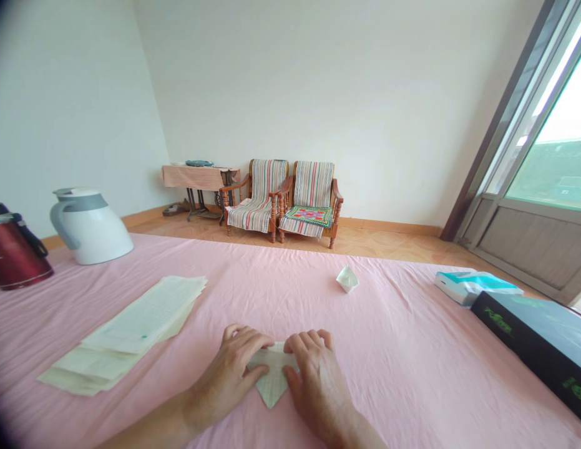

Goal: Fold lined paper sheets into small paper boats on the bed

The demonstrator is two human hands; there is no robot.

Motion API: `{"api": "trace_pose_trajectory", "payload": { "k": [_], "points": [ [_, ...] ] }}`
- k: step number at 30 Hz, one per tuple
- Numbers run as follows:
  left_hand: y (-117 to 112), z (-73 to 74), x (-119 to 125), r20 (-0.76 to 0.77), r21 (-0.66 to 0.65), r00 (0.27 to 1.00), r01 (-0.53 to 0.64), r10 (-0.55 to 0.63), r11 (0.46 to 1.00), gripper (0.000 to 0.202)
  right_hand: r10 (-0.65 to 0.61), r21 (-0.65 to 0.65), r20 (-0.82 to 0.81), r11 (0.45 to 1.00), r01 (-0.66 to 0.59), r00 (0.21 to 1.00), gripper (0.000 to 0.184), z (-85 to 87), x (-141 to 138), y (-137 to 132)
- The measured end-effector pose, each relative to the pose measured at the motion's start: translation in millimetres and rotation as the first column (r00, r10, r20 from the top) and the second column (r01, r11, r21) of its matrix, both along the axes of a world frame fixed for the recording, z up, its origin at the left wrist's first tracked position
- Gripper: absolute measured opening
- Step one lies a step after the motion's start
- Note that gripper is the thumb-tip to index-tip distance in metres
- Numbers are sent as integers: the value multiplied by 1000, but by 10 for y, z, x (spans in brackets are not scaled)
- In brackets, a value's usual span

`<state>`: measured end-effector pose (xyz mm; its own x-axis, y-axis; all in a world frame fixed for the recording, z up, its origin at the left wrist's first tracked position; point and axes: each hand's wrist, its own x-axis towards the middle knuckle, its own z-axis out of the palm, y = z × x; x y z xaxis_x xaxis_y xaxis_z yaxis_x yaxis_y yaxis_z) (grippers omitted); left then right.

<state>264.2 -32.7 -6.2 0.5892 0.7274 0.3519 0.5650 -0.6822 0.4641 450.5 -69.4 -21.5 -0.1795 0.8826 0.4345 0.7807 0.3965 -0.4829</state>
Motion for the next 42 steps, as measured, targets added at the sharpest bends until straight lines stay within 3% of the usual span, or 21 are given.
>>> {"api": "trace_pose_trajectory", "payload": {
  "k": [7,16,22,29,37,42],
  "points": [
    [37,-11,3,-39,19,999,13,-12,1000,22,-24,-26,48,999,25,999,21,-29,1,8],
    [69,15,-4,-148,119,986,92,-74,989,22,14,66,220,997,-29,975,19,-40,-7,-50],
    [43,30,-70,-291,261,945,231,-151,937,18,46,66,269,996,-67,962,16,-64,27,-150],
    [-28,-16,-119,-471,392,877,306,-96,867,17,-18,136,302,990,-24,953,33,-134,75,-227],
    [-120,1,-200,-407,291,906,252,-119,923,24,-89,225,354,974,7,931,44,-213,214,-299],
    [-141,-38,-214,-361,256,924,229,-127,939,28,-160,238,248,966,100,955,44,-91,135,-313]
  ]
}}
